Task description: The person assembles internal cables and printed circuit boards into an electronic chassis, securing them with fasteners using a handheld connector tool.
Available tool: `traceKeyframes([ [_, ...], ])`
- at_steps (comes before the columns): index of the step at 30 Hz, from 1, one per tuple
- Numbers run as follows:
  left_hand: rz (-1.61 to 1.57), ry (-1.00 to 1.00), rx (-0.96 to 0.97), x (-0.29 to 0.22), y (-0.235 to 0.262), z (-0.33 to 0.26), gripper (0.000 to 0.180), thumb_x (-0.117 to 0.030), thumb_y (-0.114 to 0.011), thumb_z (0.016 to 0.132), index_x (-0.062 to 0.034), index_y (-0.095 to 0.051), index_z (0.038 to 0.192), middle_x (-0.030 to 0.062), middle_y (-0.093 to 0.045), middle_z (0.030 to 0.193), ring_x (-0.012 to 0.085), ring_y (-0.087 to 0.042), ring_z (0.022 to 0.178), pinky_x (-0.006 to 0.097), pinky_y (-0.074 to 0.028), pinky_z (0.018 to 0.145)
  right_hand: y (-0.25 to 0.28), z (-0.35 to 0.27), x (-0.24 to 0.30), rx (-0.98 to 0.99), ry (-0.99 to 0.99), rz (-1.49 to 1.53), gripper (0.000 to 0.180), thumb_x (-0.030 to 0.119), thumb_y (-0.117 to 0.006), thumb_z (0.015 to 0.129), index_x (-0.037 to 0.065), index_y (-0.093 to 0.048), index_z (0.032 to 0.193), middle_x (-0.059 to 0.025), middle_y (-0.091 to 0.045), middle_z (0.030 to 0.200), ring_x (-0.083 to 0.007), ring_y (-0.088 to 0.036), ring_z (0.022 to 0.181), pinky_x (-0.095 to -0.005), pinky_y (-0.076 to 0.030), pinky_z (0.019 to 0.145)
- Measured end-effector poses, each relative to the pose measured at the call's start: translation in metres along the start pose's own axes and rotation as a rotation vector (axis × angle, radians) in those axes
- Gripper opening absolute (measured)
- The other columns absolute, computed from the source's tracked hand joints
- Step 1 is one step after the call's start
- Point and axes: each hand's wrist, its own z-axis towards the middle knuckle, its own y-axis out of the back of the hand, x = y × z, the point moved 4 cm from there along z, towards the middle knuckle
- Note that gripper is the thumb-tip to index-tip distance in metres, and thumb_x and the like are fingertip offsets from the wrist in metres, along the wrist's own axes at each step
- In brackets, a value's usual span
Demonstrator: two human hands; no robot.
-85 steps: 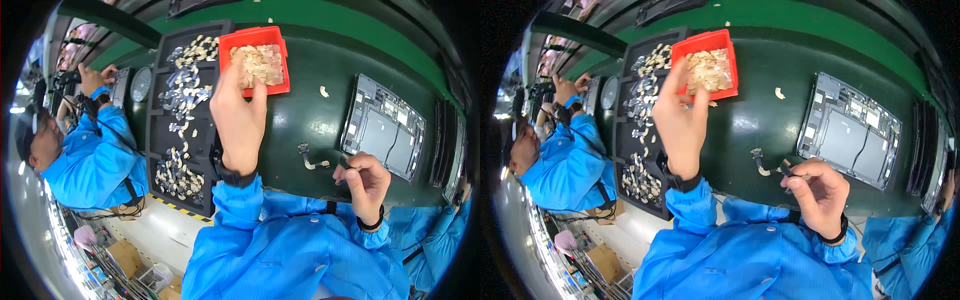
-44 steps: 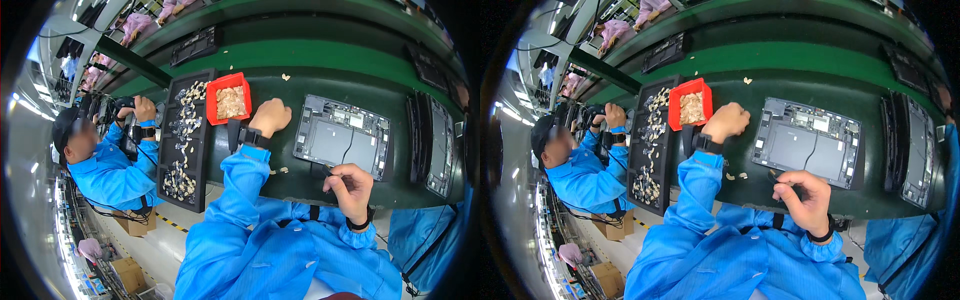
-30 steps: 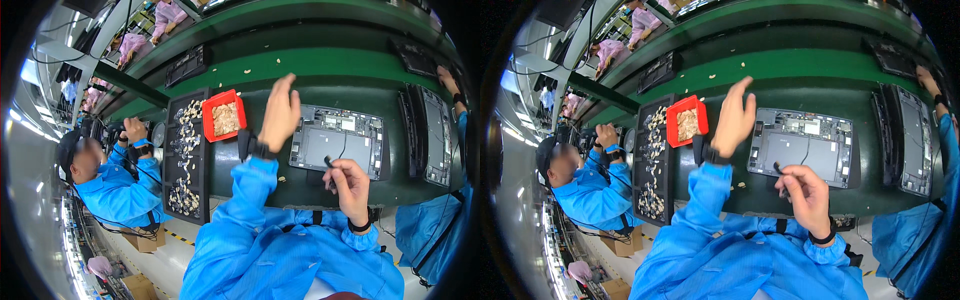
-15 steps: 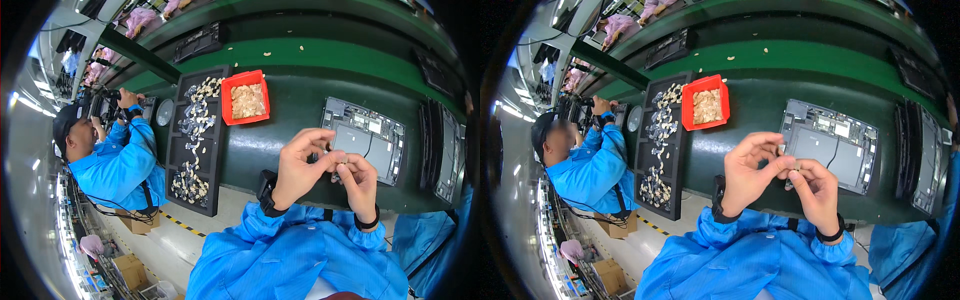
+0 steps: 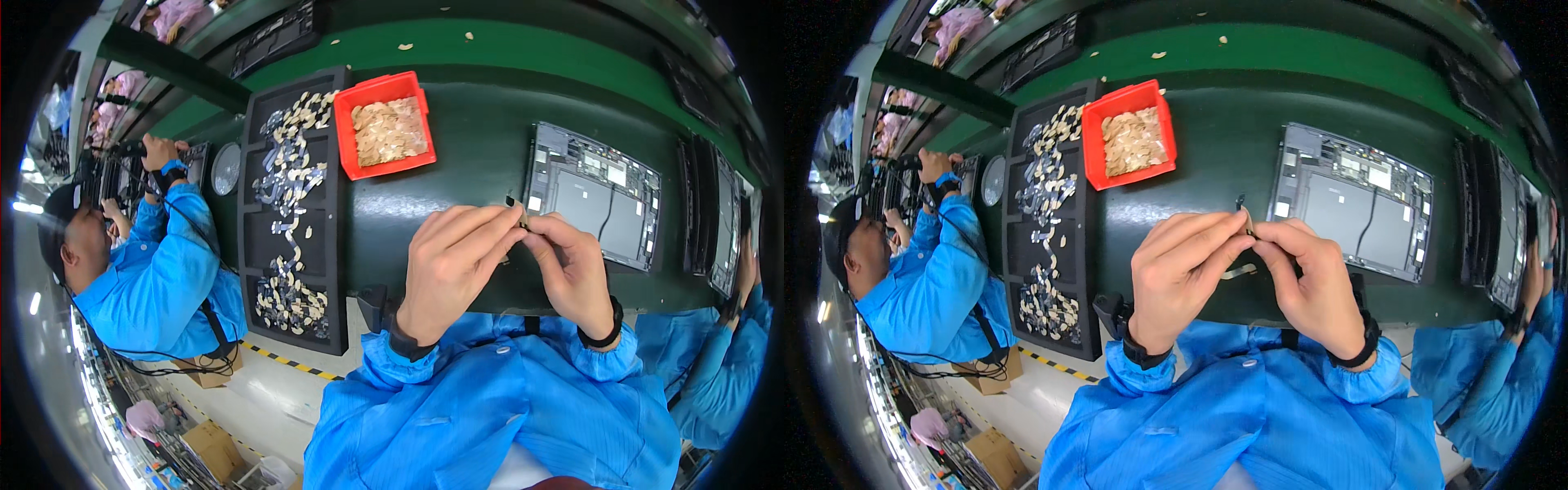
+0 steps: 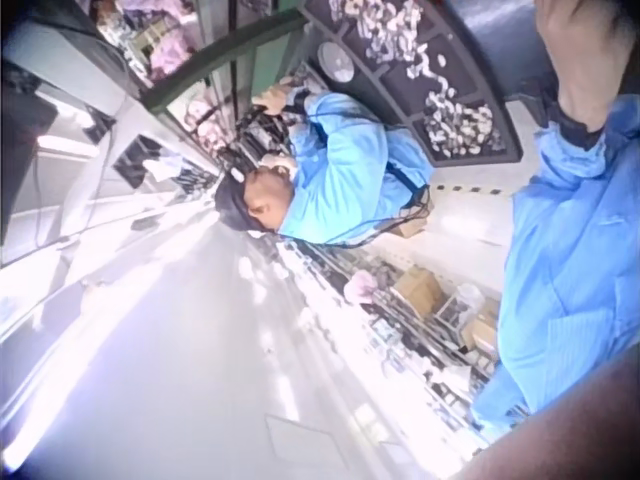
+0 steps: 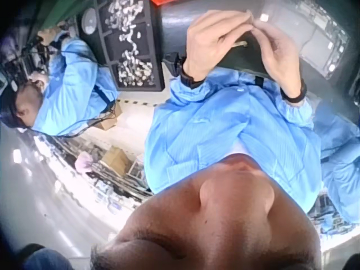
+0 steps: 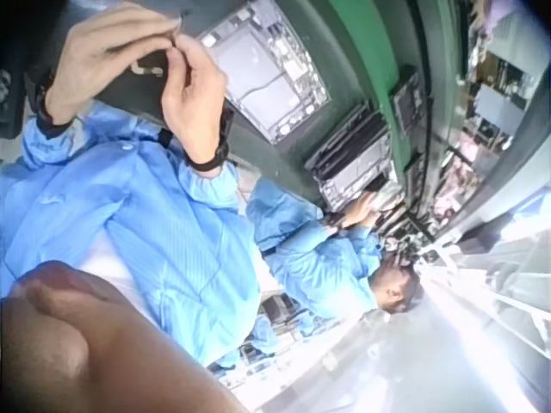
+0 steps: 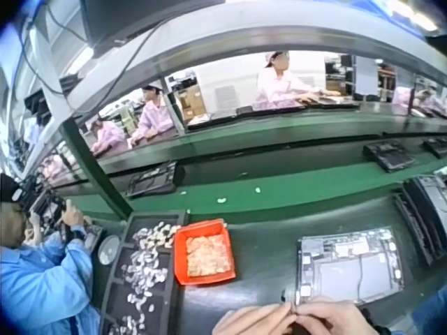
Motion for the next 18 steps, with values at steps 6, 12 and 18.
traceKeyframes([
  [6, 0.147, -0.137, 0.142, 0.0, 0.02, -0.003, 0.033, -0.009, -0.082, 0.079, -0.0048, -0.078, 0.111, 0.0052, -0.077, 0.11, 0.0189, -0.071, 0.086, 0.032, -0.049, 0.071, -0.008, 0.01, 0.023, 0.131, 0.127, -0.228, 0.02, -0.007, -0.063, 0.092, -0.004, -0.07, 0.111, -0.019, -0.069, 0.089, -0.0351, -0.067, 0.082, -0.0389, -0.053, 0.072],
  [12, 0.262, -0.18, 0.136, -0.002, 0.033, -0.005, 0.03, -0.011, -0.084, 0.078, -0.0062, -0.078, 0.107, 0.0023, -0.078, 0.103, 0.0148, -0.07, 0.078, 0.029, -0.047, 0.069, -0.013, 0.015, 0.032, 0.237, 0.096, -0.171, 0.019, -0.006, -0.063, 0.093, -0.003, -0.071, 0.11, -0.0183, -0.07, 0.087, -0.0337, -0.066, 0.079, -0.0387, -0.052, 0.071],
  [18, 0.262, -0.325, 0.019, -0.009, 0.039, -0.005, 0.02, -0.013, -0.085, 0.077, -0.0074, -0.075, 0.093, 0.0014, -0.075, 0.093, 0.0134, -0.067, 0.071, 0.031, -0.046, 0.066, -0.013, 0.011, 0.032, 0.257, 0.138, -0.126, 0.016, -0.006, -0.062, 0.093, -0.004, -0.071, 0.107, -0.0165, -0.068, 0.084, -0.026, -0.062, 0.071, -0.0338, -0.048, 0.066],
])
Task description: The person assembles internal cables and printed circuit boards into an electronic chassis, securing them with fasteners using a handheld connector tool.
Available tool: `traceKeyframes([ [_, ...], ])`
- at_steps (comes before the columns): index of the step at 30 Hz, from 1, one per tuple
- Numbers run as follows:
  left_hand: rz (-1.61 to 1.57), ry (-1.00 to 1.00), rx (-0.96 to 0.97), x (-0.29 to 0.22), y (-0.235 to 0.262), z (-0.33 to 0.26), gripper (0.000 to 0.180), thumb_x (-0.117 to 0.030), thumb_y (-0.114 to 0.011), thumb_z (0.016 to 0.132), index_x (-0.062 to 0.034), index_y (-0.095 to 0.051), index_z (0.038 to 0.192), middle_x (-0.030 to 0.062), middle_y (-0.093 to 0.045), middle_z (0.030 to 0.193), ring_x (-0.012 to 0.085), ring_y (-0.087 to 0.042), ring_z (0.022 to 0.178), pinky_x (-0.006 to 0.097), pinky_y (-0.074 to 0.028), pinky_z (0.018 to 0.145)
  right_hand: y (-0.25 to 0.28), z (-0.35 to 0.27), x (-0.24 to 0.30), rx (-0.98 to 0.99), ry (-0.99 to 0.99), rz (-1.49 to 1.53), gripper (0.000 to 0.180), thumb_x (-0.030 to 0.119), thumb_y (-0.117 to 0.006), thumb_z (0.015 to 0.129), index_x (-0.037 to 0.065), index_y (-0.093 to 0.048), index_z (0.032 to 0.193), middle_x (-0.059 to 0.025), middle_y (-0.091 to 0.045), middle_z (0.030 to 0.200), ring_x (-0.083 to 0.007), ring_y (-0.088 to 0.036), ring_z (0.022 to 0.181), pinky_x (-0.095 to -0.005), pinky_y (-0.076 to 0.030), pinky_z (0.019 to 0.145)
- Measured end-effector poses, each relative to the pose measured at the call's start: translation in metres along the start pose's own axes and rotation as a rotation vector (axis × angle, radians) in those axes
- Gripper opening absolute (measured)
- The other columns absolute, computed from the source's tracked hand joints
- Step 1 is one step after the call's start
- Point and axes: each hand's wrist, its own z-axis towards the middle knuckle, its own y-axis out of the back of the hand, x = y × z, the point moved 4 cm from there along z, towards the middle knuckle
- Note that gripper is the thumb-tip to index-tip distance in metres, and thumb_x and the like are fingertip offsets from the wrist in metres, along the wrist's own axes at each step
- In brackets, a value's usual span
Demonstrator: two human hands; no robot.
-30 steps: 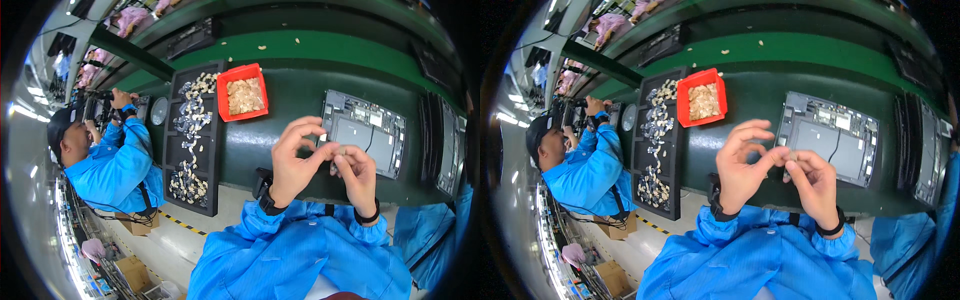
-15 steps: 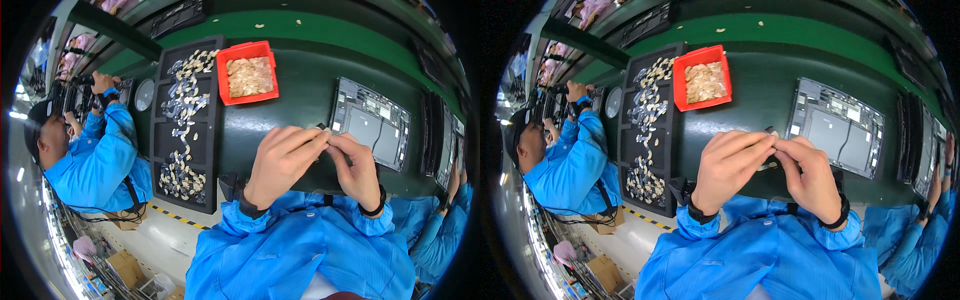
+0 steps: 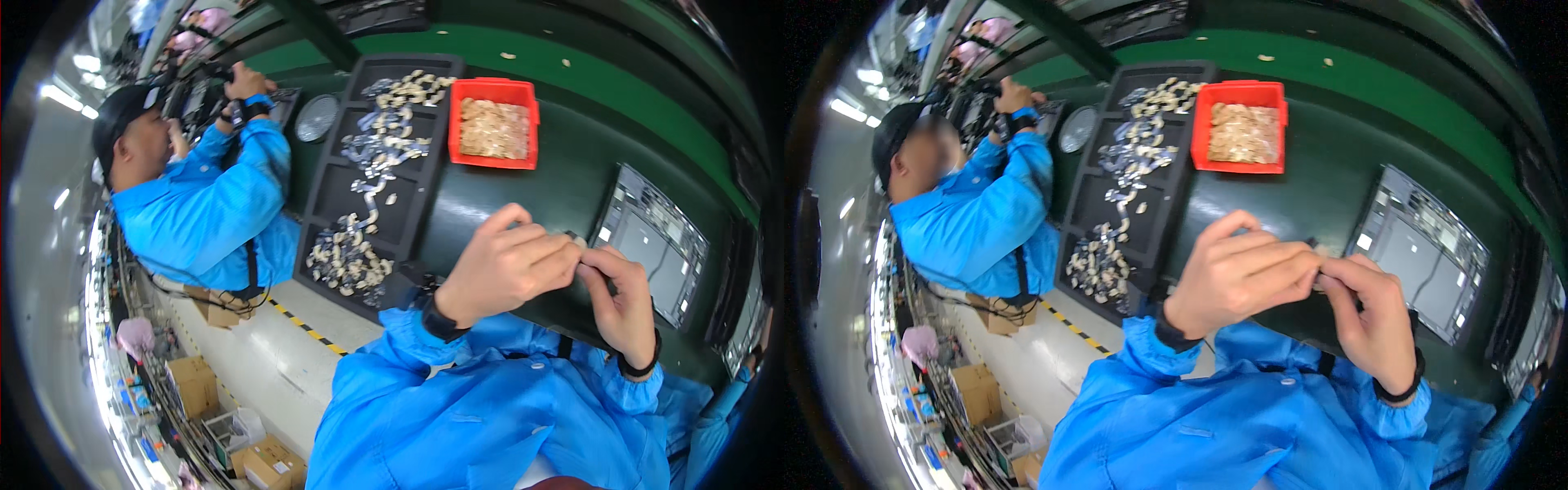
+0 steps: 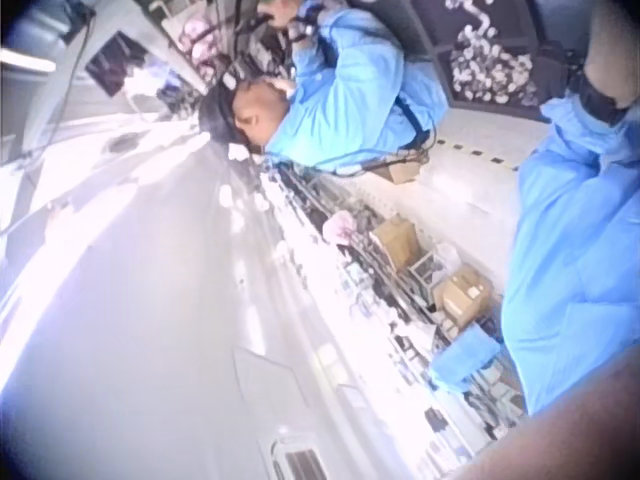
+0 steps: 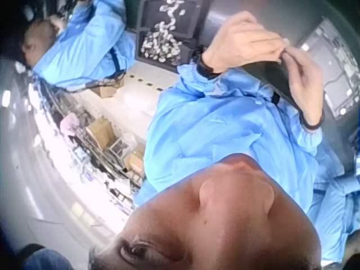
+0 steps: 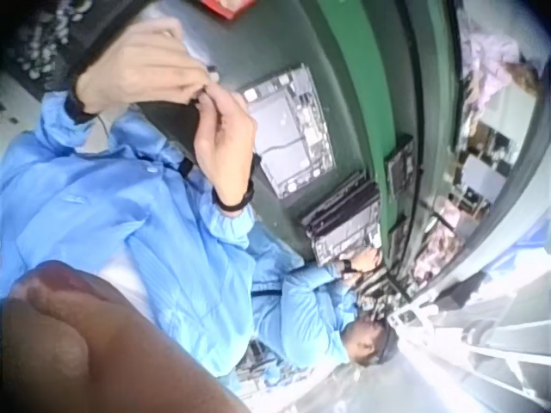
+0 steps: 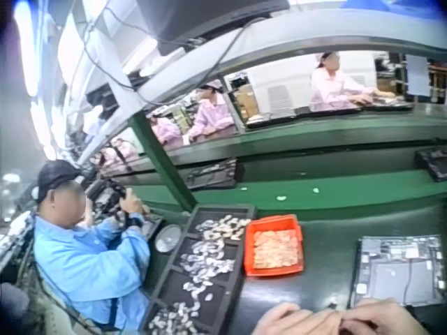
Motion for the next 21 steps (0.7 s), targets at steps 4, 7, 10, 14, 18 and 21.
traceKeyframes([
  [4, 0.003, 0.017, -0.007, 0.004, -0.003, 0.003, 0.02, -0.015, -0.085, 0.075, -0.0101, -0.073, 0.09, -0.0006, -0.074, 0.089, 0.0129, -0.067, 0.071, 0.031, -0.045, 0.068, -0.001, -0.005, 0.0, -0.063, 0.004, 0.016, 0.018, -0.005, -0.061, 0.095, -0.004, -0.072, 0.11, -0.0146, -0.069, 0.084, -0.0207, -0.062, 0.07, -0.0301, -0.046, 0.064],
  [7, 0.12, 0.019, -0.068, 0.025, 0.001, 0.013, 0.013, -0.013, -0.081, 0.076, -0.0126, -0.068, 0.08, -0.0038, -0.072, 0.082, 0.0124, -0.066, 0.064, 0.03, -0.044, 0.067, -0.003, -0.004, -0.005, -0.123, -0.009, 0.006, 0.02, -0.002, -0.061, 0.097, -0.002, -0.072, 0.114, -0.0143, -0.072, 0.088, -0.0193, -0.065, 0.073, -0.0291, -0.048, 0.065],
  [10, 0.23, 0.16, -0.101, 0.063, 0.007, 0.02, 0.01, -0.01, -0.079, 0.079, -0.0097, -0.071, 0.085, 0.0028, -0.075, 0.084, 0.0189, -0.07, 0.067, 0.032, -0.047, 0.067, 0.004, 0.003, -0.01, -0.176, -0.039, -0.058, 0.023, 0.003, -0.06, 0.102, 0.0, -0.071, 0.123, -0.0157, -0.079, 0.101, -0.02, -0.076, 0.088, -0.0285, -0.055, 0.073],
  [14, 0.41, 0.569, -0.235, 0.099, 0.012, 0.009, 0.026, -0.009, -0.073, 0.088, -0.003, -0.075, 0.113, 0.0181, -0.077, 0.097, 0.0353, -0.075, 0.087, 0.04, -0.056, 0.081, 0.003, 0.012, -0.002, -0.314, -0.039, 0.0, 0.021, 0.001, -0.062, 0.1, -0.002, -0.068, 0.121, -0.0196, -0.077, 0.105, -0.0302, -0.077, 0.097, -0.0327, -0.057, 0.082],
  [18, -0.014, 0.736, -0.028, 0.047, -0.02, 0.023, 0.026, -0.016, -0.072, 0.096, 0.0025, -0.075, 0.114, 0.0199, -0.078, 0.092, 0.0279, -0.078, 0.092, 0.035, -0.057, 0.081, 0.012, 0.009, -0.014, -0.507, 0.167, -0.327, 0.025, -0.005, -0.068, 0.088, 0.002, -0.073, 0.111, -0.0128, -0.077, 0.102, -0.0322, -0.074, 0.093, -0.0388, -0.057, 0.077],
  [21, -0.412, 0.709, 0.05, -0.005, -0.041, 0.022, 0.023, -0.023, -0.073, 0.097, -0.0011, -0.078, 0.099, 0.0171, -0.074, 0.077, 0.0218, -0.077, 0.072, 0.035, -0.054, 0.061, 0.008, 0.001, -0.015, -0.493, 0.304, -0.52, 0.037, -0.002, -0.075, 0.076, 0.006, -0.075, 0.112, -0.0089, -0.077, 0.11, -0.0292, -0.071, 0.109, -0.0376, -0.054, 0.081],
])
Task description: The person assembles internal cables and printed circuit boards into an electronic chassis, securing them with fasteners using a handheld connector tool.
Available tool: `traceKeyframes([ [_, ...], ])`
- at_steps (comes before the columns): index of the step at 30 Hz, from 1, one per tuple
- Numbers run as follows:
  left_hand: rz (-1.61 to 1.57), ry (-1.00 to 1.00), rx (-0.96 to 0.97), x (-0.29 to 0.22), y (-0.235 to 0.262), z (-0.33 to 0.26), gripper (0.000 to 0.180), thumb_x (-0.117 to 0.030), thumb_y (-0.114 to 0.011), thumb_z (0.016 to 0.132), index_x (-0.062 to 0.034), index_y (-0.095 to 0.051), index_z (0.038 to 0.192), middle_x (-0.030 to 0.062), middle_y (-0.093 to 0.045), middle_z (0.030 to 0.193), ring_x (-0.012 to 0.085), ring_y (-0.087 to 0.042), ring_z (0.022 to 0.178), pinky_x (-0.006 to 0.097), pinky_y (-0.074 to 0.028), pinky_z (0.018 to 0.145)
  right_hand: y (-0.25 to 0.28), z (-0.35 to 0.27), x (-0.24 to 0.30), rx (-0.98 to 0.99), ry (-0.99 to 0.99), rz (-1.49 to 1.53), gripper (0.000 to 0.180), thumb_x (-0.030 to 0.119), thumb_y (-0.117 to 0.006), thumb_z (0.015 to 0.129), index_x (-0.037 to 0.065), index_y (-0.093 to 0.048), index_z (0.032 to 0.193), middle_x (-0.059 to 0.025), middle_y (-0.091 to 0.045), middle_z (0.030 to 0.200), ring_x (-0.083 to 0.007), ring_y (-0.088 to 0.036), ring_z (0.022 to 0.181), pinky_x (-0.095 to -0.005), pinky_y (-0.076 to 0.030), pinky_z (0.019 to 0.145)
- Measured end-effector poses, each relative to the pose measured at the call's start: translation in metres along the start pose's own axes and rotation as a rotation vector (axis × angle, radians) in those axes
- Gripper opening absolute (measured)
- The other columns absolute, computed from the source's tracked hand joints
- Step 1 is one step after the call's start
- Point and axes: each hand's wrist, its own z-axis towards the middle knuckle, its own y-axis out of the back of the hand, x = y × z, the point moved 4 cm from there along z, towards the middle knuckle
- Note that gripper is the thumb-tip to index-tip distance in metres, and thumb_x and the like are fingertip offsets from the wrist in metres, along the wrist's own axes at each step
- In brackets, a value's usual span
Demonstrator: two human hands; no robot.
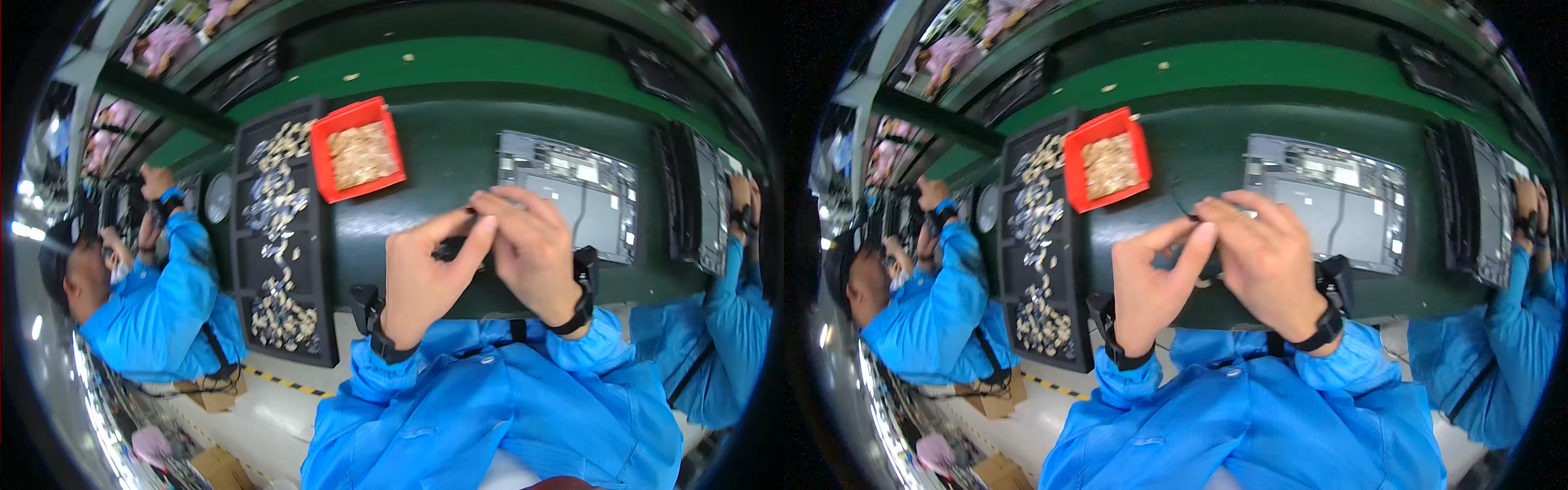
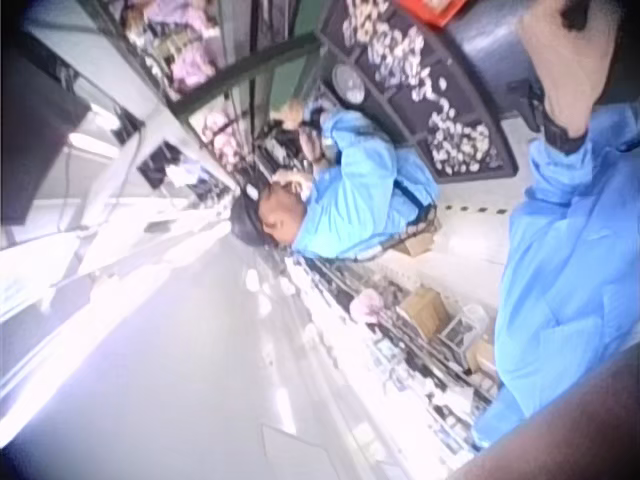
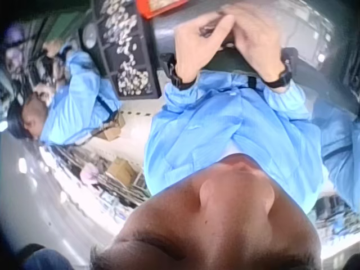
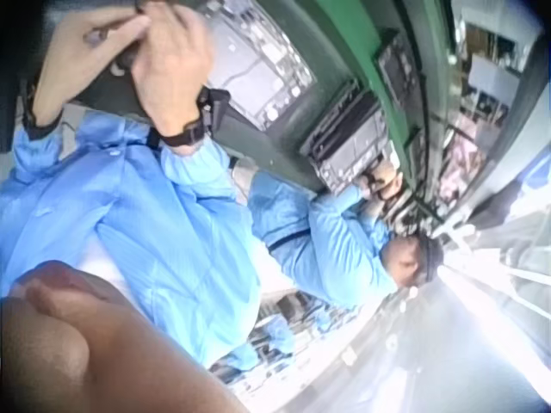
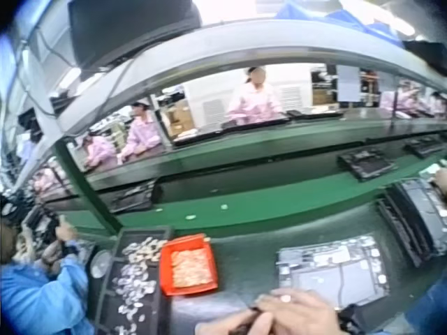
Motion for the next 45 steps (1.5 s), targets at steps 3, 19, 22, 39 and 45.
traceKeyframes([
  [3, -0.041, 0.12, 0.019, 0.007, -0.014, -0.008, 0.02, -0.016, -0.068, 0.101, 0.0015, -0.077, 0.101, 0.0102, -0.071, 0.066, 0.0107, -0.068, 0.058, 0.027, -0.049, 0.054, 0.008, -0.01, -0.008, 0.029, -0.044, 0.126, 0.026, 0.004, -0.075, 0.088, 0.004, -0.076, 0.114, -0.0114, -0.077, 0.115, -0.0284, -0.071, 0.112, -0.0346, -0.054, 0.082],
  [19, 0.493, -0.779, 0.473, -0.026, -0.17, 0.07, 0.058, -0.035, -0.077, 0.088, -0.016, -0.061, 0.14, 0.0176, -0.056, 0.147, 0.0378, -0.048, 0.142, 0.056, -0.034, 0.118, 0.125, -0.109, -0.118, -0.396, -0.873, 0.728, 0.021, 0.006, -0.068, 0.101, -0.004, -0.07, 0.12, -0.0021, -0.072, 0.082, -0.0085, -0.068, 0.081, -0.0211, -0.051, 0.076],
  [22, 0.572, -0.851, 0.563, 0.005, -0.183, 0.088, 0.06, -0.046, -0.073, 0.09, -0.0248, -0.059, 0.145, 0.0179, -0.055, 0.147, 0.0412, -0.05, 0.138, 0.055, -0.038, 0.116, 0.127, -0.114, -0.129, -0.364, -0.897, 0.629, 0.02, 0.009, -0.071, 0.099, -0.005, -0.073, 0.114, -0.0057, -0.075, 0.086, -0.0085, -0.068, 0.077, -0.0208, -0.05, 0.07],
  [39, 0.329, -0.718, 0.673, 0.016, -0.185, 0.078, 0.038, -0.024, -0.079, 0.082, -0.0184, -0.073, 0.119, 0.0136, -0.062, 0.132, 0.0311, -0.066, 0.103, 0.041, -0.056, 0.085, 0.097, -0.061, -0.168, -0.126, -0.928, 0.246, 0.02, 0.013, -0.076, 0.089, -0.006, -0.077, 0.096, -0.0091, -0.074, 0.069, -0.009, -0.068, 0.062, -0.0236, -0.051, 0.058],
  [45, 0.288, -0.729, 0.611, 0.024, -0.181, 0.079, 0.036, -0.022, -0.084, 0.076, -0.0185, -0.079, 0.112, 0.0129, -0.066, 0.132, 0.0275, -0.068, 0.091, 0.037, -0.058, 0.077, 0.089, -0.059, -0.169, -0.075, -0.995, 0.198, 0.017, 0.012, -0.077, 0.087, -0.004, -0.078, 0.092, -0.0092, -0.074, 0.067, -0.009, -0.067, 0.059, -0.0238, -0.05, 0.057],
])
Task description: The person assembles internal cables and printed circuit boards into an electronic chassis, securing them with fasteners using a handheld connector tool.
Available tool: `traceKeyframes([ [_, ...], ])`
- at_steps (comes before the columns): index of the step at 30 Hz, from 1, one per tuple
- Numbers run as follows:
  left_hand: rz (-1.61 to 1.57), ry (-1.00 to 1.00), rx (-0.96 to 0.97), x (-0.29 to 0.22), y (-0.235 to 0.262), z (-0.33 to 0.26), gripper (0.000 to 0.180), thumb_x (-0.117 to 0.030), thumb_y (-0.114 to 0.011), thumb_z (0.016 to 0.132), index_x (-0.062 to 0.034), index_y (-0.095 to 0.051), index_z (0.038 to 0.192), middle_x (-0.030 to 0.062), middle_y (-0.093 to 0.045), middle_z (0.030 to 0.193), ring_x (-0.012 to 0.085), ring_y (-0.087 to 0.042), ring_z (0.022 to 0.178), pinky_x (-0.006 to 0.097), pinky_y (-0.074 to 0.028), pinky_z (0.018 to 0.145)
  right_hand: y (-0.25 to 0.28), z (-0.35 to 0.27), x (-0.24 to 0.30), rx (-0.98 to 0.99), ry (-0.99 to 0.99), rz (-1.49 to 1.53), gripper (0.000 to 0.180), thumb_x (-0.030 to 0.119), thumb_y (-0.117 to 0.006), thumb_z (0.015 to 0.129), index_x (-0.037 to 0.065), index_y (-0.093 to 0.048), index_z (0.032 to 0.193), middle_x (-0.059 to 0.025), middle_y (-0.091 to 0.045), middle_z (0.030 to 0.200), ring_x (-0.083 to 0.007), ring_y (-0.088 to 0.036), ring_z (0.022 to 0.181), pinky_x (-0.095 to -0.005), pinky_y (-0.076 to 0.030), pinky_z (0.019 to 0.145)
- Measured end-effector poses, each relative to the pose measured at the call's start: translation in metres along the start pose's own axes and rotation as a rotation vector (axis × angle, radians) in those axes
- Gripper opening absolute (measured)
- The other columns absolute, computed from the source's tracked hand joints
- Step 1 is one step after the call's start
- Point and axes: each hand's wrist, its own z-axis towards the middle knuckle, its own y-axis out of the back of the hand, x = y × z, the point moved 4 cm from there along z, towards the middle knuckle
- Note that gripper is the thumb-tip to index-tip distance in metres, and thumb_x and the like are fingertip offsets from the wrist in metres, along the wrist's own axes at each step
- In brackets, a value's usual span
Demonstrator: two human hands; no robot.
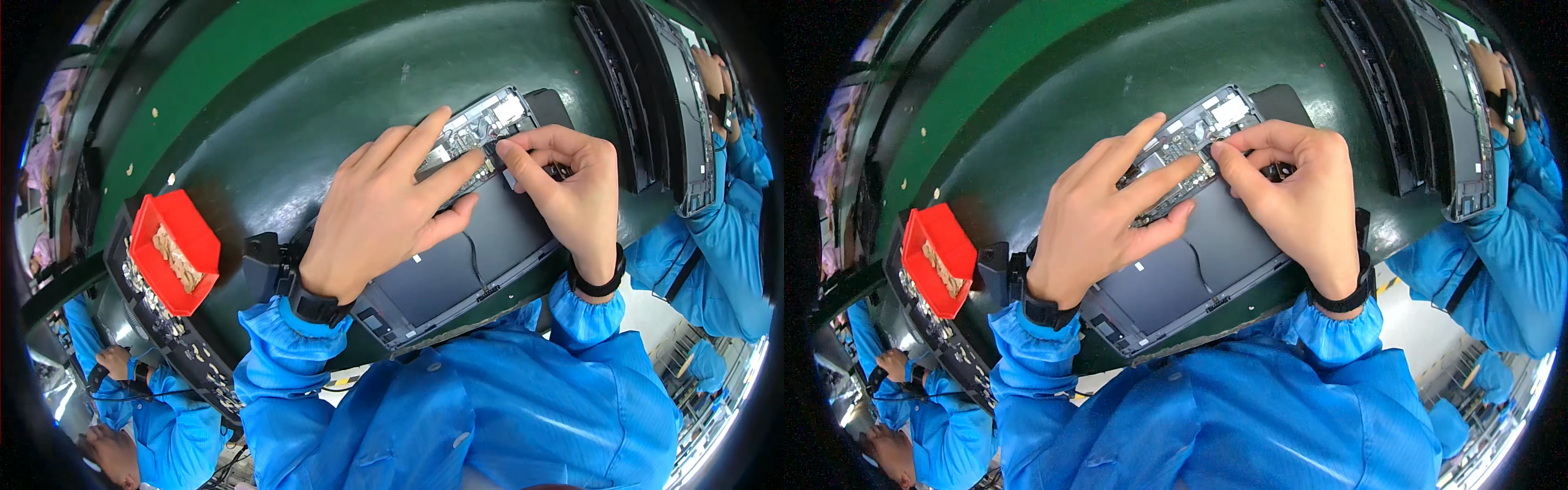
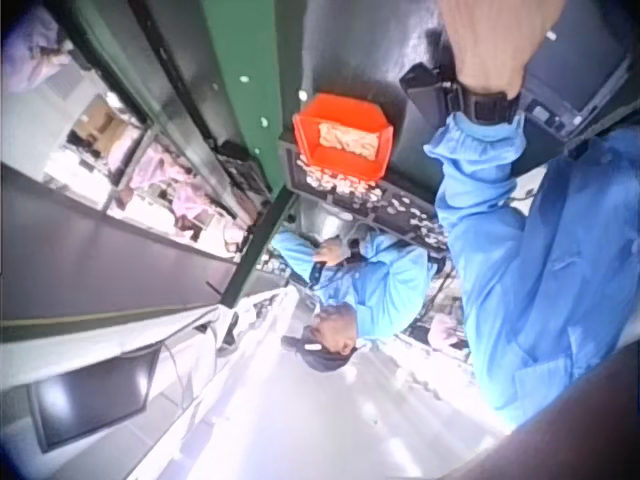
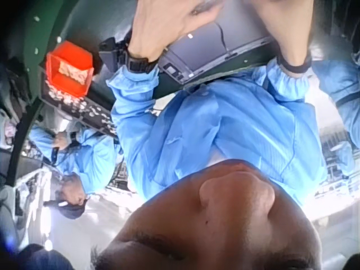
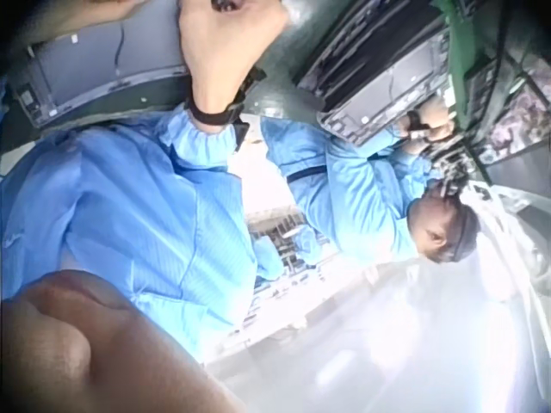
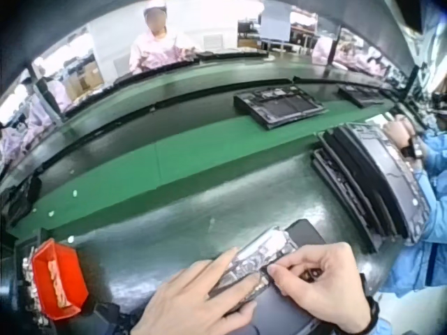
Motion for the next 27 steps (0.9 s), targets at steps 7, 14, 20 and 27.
traceKeyframes([
  [7, 0.02, -0.008, 0.002, -0.001, -0.0018, 0.0008, 0.041, -0.021, -0.086, 0.072, -0.0189, -0.08, 0.113, 0.0147, -0.066, 0.134, 0.0269, -0.069, 0.09, 0.036, -0.059, 0.077, -0.0024, -0.0035, 0.0018, -0.017, -0.025, -0.033, 0.015, 0.012, -0.077, 0.087, -0.003, -0.078, 0.089, -0.0091, -0.074, 0.067, -0.0094, -0.067, 0.059, -0.0245, -0.051, 0.056],
  [14, 0.022, -0.016, -0.007, -0.0016, -0.0009, -0.0006, 0.042, -0.021, -0.087, 0.07, -0.0177, -0.081, 0.112, 0.0166, -0.066, 0.135, 0.0295, -0.071, 0.096, 0.037, -0.06, 0.081, -0.0052, -0.0051, 0.0002, -0.027, 0.004, -0.035, 0.014, 0.011, -0.076, 0.087, -0.003, -0.078, 0.089, -0.0095, -0.074, 0.067, -0.0095, -0.068, 0.059, -0.0244, -0.051, 0.056],
  [20, 0.019, -0.022, -0.016, -0.0004, -0.0015, -0.0012, 0.042, -0.021, -0.088, 0.069, -0.0172, -0.081, 0.11, 0.0167, -0.066, 0.136, 0.0303, -0.072, 0.099, 0.038, -0.06, 0.082, -0.0062, -0.0057, 0.0029, -0.012, 0.0, -0.025, 0.013, 0.01, -0.076, 0.088, -0.003, -0.078, 0.089, -0.0102, -0.074, 0.068, -0.0099, -0.068, 0.06, -0.0253, -0.052, 0.057],
  [27, 0.059, -0.034, -0.035, -0.0045, -0.0016, 0.0041, 0.039, -0.021, -0.087, 0.069, -0.0162, -0.081, 0.108, 0.0157, -0.067, 0.134, 0.0276, -0.071, 0.091, 0.037, -0.06, 0.078, -0.0053, -0.0039, 0.0029, 0.018, 0.022, -0.027, 0.014, 0.01, -0.075, 0.089, -0.004, -0.077, 0.089, -0.011, -0.074, 0.069, -0.0125, -0.07, 0.061, -0.0269, -0.052, 0.059],
])
